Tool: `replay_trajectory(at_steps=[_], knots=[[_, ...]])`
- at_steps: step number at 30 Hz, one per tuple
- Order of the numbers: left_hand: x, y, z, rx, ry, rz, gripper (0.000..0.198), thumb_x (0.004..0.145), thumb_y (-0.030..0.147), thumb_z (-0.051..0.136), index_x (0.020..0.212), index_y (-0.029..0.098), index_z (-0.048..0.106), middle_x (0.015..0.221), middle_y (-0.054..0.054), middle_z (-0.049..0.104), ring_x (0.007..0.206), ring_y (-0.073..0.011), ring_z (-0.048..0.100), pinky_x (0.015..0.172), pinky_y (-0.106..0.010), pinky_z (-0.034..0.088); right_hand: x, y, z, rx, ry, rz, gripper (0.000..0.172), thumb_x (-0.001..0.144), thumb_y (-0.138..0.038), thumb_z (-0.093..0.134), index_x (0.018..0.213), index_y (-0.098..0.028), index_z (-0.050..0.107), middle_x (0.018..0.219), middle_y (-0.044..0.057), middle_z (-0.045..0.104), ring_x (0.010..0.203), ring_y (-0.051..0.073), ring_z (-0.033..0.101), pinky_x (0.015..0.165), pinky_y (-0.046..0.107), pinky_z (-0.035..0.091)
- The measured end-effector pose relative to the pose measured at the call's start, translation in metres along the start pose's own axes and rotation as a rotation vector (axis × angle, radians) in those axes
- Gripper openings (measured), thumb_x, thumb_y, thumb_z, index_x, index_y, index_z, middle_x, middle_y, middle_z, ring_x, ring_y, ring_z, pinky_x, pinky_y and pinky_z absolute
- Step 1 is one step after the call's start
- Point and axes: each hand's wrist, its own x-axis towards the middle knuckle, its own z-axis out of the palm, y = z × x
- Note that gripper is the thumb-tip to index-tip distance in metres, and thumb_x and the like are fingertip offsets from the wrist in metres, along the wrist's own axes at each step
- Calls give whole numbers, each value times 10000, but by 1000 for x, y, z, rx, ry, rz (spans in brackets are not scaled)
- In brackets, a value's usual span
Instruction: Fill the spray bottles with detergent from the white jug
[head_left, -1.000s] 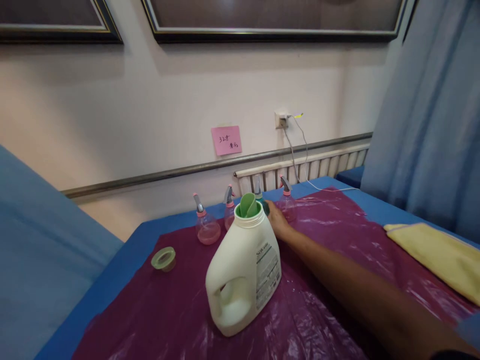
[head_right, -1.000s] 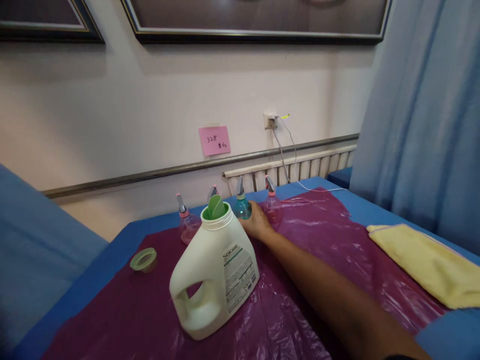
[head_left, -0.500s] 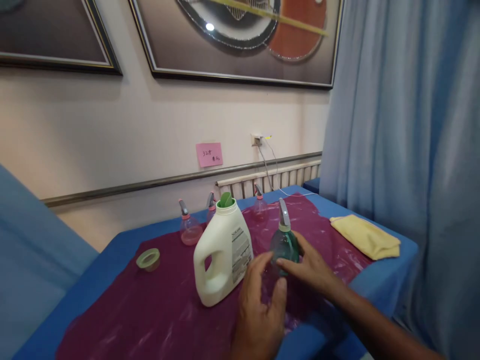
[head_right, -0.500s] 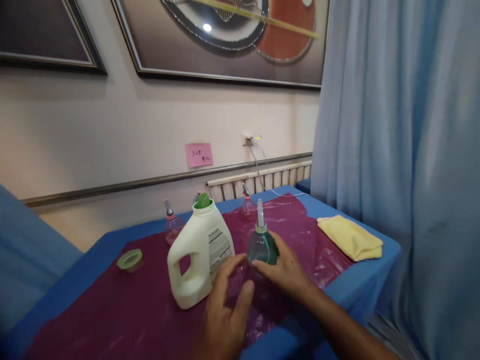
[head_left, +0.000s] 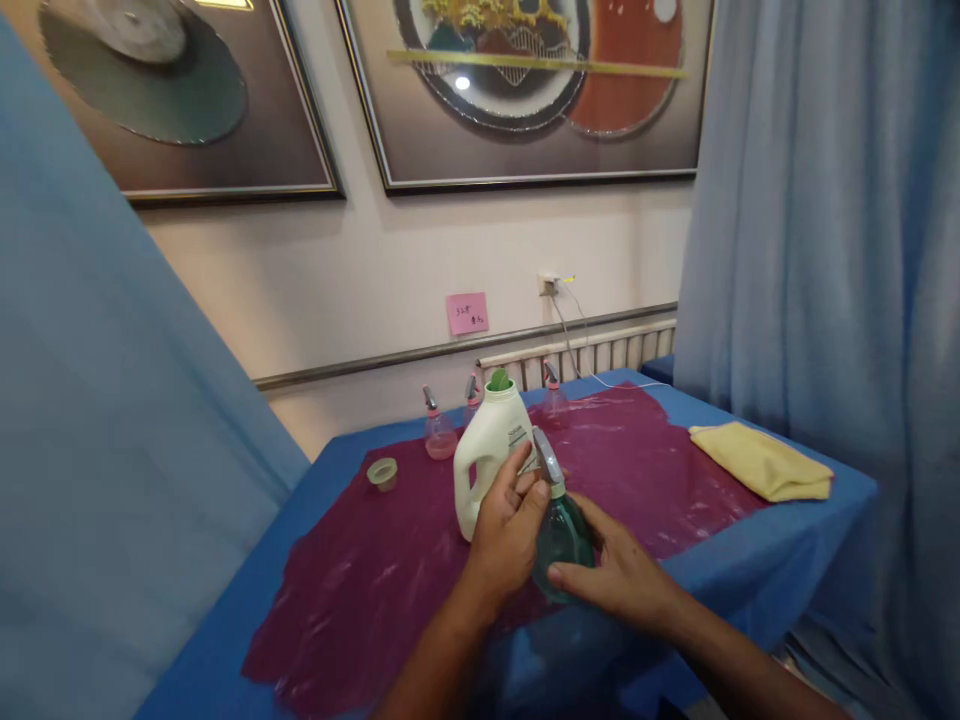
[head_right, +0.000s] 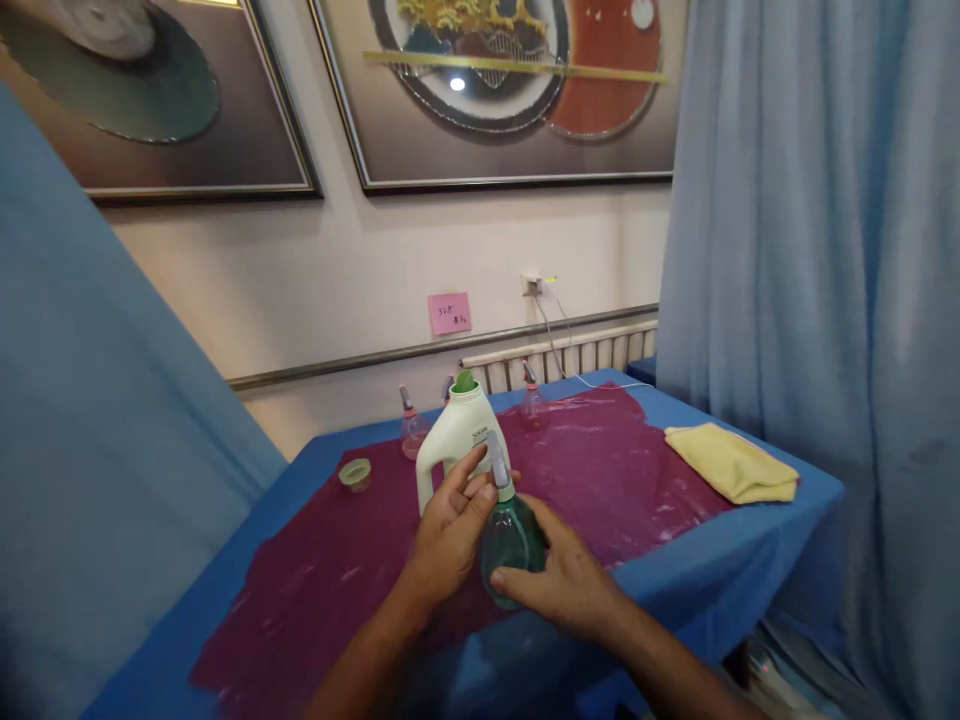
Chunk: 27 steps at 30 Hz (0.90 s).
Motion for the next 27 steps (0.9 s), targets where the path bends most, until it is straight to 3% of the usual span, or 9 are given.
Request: replay_trajectory(at_steps=[4, 8, 15, 18, 23, 27], knots=[[-1, -8, -2, 37, 139, 54, 948, 810, 444, 947, 1625, 207, 523, 1116, -71, 770, 1022, -225, 740, 898, -330, 572, -2, 3, 7, -77, 56, 4, 818, 783, -275, 863, 1556, -273, 594, 1547, 97, 696, 1448, 337, 636, 1273, 554, 467], [3, -17, -1, 112, 278, 122, 1022, 758, 379, 971, 1638, 182, 490, 1030, -46, 760, 990, -220, 728, 942, -353, 569, -1, 4, 12, -115, 57, -20, 789, 801, -269, 833, 1553, -280, 596, 1565, 99, 682, 1461, 335, 626, 1281, 564, 459], [-12, -13, 0, 30, 236, 106, 869, 866, 438, 858, 1639, 223, 525, 1419, -165, 756, 1317, -311, 724, 1122, -415, 547, -3, 8, 17, -217, 140, -22, 831, 773, -334, 862, 1557, -269, 595, 1546, 123, 692, 1453, 356, 636, 1275, 587, 471], [-18, -10, -5, 58, 257, 91, 825, 877, 429, 836, 1620, 216, 546, 1348, -154, 778, 1244, -300, 753, 1075, -402, 569, -5, 9, 20, -221, 122, -33, 826, 778, -332, 853, 1558, -272, 590, 1547, 127, 686, 1452, 353, 636, 1276, 587, 470], [-18, -7, -7, 142, 342, 120, 921, 799, 357, 906, 1622, 217, 519, 1203, -112, 787, 1173, -274, 754, 1025, -384, 588, -4, 6, 22, -178, 83, -43, 819, 800, -293, 828, 1577, -289, 566, 1582, 116, 656, 1482, 336, 611, 1290, 574, 454], [-17, -3, 2, 111, 277, 116, 898, 861, 376, 862, 1669, 256, 488, 1442, -148, 738, 1329, -299, 714, 1126, -410, 562, 1, 6, 18, -196, 98, -61, 819, 806, -287, 821, 1581, -306, 559, 1592, 112, 646, 1492, 343, 602, 1295, 596, 442]])
